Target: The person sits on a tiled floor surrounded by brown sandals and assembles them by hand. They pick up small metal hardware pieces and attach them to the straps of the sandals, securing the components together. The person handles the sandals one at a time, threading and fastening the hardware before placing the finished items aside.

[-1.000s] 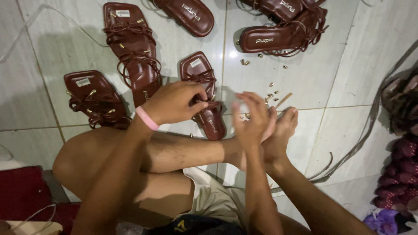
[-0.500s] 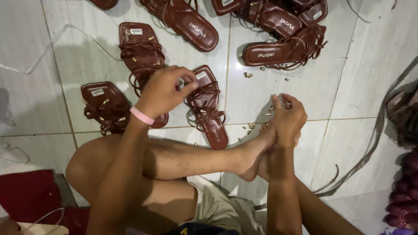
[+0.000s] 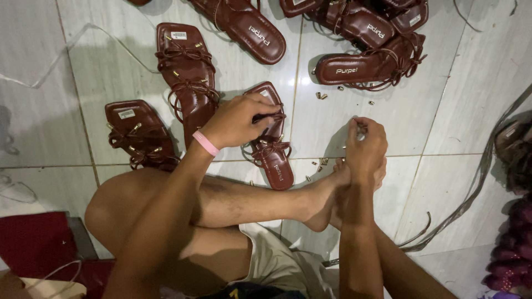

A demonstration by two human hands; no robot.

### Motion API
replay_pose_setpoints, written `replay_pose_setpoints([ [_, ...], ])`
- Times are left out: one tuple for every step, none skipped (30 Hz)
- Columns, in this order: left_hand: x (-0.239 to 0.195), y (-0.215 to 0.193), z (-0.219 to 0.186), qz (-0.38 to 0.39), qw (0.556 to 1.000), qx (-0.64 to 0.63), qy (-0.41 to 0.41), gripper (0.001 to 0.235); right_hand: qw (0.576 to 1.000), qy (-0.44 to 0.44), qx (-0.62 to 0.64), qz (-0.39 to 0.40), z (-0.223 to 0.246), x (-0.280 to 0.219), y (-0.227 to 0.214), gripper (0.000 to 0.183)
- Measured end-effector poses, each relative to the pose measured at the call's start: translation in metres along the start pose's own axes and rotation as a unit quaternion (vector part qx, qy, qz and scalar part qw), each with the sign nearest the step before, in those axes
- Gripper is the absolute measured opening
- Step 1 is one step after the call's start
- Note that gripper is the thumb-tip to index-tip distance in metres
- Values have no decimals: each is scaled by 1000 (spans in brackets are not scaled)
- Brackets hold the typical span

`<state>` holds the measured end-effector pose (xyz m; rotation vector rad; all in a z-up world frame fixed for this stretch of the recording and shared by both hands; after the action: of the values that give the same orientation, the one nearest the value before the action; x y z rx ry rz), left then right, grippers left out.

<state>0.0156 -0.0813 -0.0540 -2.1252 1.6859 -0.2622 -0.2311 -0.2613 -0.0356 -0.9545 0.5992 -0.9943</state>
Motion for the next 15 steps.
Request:
replay_pose_setpoints([
  [0, -1, 1, 7, 1000, -7, -11, 30, 999, -38, -23, 0, 3, 1, 3, 15],
  [0, -1, 2, 14, 1000, -15, -24, 29, 996, -74, -47, 2, 6, 0, 5, 14],
  [-1, 0, 2, 22, 999, -23, -36, 29, 994, -90, -63, 5, 5, -1, 6, 13],
  [-1, -1, 1, 17, 999, -18, -33, 27, 991, -109, -78, 8, 6, -2, 9, 13],
  [-1, -2, 0, 11, 999, -13, -30, 26, 987, -127, -93, 11, 8, -3, 12, 12],
  [-1, -3, 0, 8, 1000, -8, -27, 24, 988, -120, -96, 16, 5, -4, 13, 12],
  [-1, -1, 3, 23, 998, -24, -45, 24, 988, -113, -100, 22, 3, -5, 14, 12],
  [-2, 1, 8, 37, 996, -41, -64, 23, 989, -107, -103, 29, 1, -6, 15, 12],
  [-3, 3, 13, 51, 994, -58, -83, 22, 988, -113, -98, 25, 1, -7, 14, 12],
  [-3, 3, 15, 58, 992, -80, -80, 22, 988, -121, -90, 20, 3, -7, 14, 13],
  [-3, 4, 17, 64, 990, -102, -77, 22, 988, -128, -82, 15, 5, -7, 13, 14],
  [-4, 6, 19, 71, 987, -124, -75, 23, 993, -101, -56, 20, 1, -6, 13, 14],
  [-5, 9, 26, 74, 982, -134, -109, 24, 997, -73, -30, 25, -1, -6, 14, 15],
  [-4, 12, 31, 77, 977, -144, -140, 24, 999, -45, -4, 29, -4, -6, 14, 16],
  [-4, 15, 37, 80, 970, -154, -171, 25, 999, -35, 13, 37, -5, -5, 14, 15],
])
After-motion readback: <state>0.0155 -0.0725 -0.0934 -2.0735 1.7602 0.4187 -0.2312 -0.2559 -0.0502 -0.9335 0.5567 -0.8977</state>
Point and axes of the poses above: each hand's wrist, its own x-axis towards the middle knuckle, its own y-axis out of the palm, z = x × y, the point moved 7 cm from there along x, towards the middle knuckle, and after that the axes turned 4 degrees about x, right-handed, at the moved point
